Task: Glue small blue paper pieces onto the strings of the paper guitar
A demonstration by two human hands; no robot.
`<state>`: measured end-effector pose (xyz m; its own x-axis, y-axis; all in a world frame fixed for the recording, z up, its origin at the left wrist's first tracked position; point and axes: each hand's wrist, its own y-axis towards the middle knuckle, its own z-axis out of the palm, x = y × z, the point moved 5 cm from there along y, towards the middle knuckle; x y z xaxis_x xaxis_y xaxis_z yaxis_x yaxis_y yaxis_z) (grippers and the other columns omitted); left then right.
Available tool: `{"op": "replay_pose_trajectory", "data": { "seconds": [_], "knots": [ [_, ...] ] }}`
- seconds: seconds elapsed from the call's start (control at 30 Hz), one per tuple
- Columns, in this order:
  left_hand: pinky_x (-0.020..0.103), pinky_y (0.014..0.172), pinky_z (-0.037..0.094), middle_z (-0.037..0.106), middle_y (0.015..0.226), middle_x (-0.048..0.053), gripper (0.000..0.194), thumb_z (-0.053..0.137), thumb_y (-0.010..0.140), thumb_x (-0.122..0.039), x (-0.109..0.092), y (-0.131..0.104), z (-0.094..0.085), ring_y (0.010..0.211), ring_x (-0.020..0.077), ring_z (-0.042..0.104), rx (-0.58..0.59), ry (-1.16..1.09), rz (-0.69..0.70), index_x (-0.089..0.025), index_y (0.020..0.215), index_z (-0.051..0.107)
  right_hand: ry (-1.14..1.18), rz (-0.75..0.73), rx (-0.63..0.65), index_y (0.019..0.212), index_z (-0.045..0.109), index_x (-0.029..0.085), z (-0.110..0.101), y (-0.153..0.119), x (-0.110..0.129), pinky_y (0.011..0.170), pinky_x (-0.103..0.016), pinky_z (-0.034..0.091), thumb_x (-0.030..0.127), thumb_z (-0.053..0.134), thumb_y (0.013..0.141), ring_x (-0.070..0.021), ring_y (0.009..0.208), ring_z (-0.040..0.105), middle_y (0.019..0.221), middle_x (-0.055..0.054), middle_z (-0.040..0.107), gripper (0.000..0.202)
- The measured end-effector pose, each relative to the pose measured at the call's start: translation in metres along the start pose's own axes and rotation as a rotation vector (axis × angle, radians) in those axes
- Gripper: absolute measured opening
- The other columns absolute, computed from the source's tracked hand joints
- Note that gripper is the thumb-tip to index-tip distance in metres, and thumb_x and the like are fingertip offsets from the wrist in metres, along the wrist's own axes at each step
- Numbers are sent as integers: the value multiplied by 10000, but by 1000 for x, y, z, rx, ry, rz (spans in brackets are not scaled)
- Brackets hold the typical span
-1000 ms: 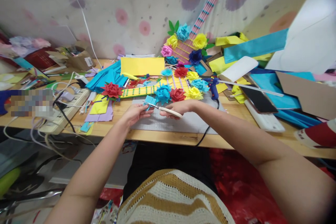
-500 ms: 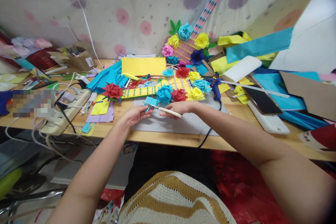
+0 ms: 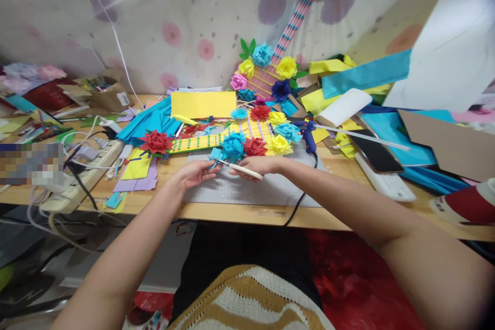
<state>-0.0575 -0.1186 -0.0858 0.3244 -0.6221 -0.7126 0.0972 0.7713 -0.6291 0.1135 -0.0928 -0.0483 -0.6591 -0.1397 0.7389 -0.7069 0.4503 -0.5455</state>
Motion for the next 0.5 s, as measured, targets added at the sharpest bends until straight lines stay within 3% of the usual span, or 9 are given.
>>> {"op": "replay_pose_trajectory", "data": {
  "seconds": [0.3,0.5],
  "knots": [
    [164,497,545,681,745,56,81,561,786,-46,1,-1,3,595,104,659,-31,15,-5,-101,798,620,-50,-36,17,688,488,155,0,6,-7,440,-216,382,638,583,676,-83,503,476,622,7,493,493],
    [174,460,529,686,735,66,65,547,798,-75,3,5,4,585,121,662,-104,44,-71,-103,801,605,38,-23,61,619,430,165,3,12,-12,435,-214,355,672,570,661,-62,463,419,559,35,430,527]
  ]
}}
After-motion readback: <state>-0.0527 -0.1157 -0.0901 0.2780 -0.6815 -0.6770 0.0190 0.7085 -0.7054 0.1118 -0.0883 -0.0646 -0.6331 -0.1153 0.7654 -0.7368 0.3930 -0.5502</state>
